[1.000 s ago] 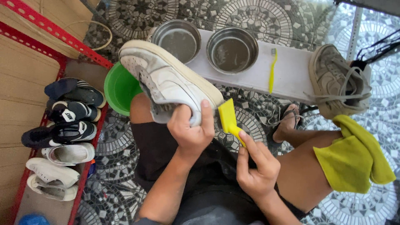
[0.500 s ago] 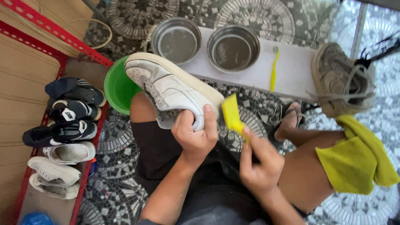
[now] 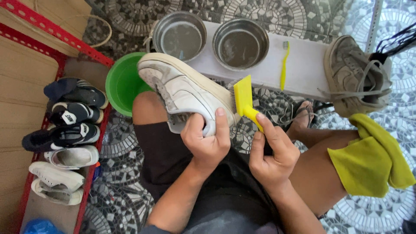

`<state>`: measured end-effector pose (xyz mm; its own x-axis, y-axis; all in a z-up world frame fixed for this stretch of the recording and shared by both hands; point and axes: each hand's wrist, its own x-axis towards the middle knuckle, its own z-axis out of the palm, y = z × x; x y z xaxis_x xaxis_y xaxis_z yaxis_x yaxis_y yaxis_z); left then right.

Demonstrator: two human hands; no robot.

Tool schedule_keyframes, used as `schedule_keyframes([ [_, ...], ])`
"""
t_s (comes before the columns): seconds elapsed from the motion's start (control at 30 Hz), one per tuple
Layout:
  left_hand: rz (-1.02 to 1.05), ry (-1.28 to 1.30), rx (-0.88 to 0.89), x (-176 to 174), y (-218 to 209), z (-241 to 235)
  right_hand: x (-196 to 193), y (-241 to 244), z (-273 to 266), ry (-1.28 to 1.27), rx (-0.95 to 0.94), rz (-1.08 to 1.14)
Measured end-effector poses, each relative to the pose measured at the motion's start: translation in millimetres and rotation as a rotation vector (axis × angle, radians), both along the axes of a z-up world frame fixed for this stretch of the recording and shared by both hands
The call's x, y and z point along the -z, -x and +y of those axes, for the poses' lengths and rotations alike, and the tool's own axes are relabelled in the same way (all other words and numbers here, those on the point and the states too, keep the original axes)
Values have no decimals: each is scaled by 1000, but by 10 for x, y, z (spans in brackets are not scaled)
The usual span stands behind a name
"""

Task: The person sits on the floor and scrubs a white sneaker using a yellow brush dipped in water. They hold the shoe in their left hand and scrub the upper and sole with the brush in their right hand, repeatedly dipping the brush into a metal bowl.

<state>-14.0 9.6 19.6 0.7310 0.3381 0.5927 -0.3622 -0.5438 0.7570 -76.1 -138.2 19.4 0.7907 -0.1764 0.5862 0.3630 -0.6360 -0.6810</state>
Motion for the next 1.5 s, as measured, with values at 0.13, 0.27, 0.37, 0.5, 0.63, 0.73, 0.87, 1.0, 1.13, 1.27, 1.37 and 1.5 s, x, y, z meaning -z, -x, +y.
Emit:
schedule_keyframes([
  [0.13, -74, 174, -8, -2, -166, 111, 68, 168, 75, -96, -28, -28],
  [0.27, -19, 163, -41, -35, -117, 107, 147, 206, 41, -142, -15, 0],
  [0.37, 17, 226, 7, -35, 11, 26, 20, 11, -102, -65, 1, -95],
  [0.5, 44, 339, 70, -31, -54, 43, 154, -60, -394, -284, 28, 79],
  [0.63, 90, 406, 51, -44, -62, 165, 956, -6, -1122, -305, 23, 362],
  [0.73, 99, 418, 59, -3, -60, 271, 1430, 314, -1198, 45, 297, 823],
  [0.87, 114, 429, 49, -24, 2, 288, 1081, 303, -860, 489, 203, 1377],
  [1.0, 111, 460, 67, -97, 14, 328, 1447, 454, -945, 888, -46, 1340],
  [1.13, 95, 467, 70, -174, 40, 389, 1284, 379, -948, 826, 16, 1285],
  [1.27, 174, 528, 84, -387, 95, 342, 968, 663, -1570, 524, 254, 1002],
  [1.37, 168, 516, 96, -386, 130, 348, 827, 1219, -2218, 612, 462, 663],
  [1.5, 186, 521, 87, -342, 137, 357, 977, 1868, -2844, 782, 683, 815],
])
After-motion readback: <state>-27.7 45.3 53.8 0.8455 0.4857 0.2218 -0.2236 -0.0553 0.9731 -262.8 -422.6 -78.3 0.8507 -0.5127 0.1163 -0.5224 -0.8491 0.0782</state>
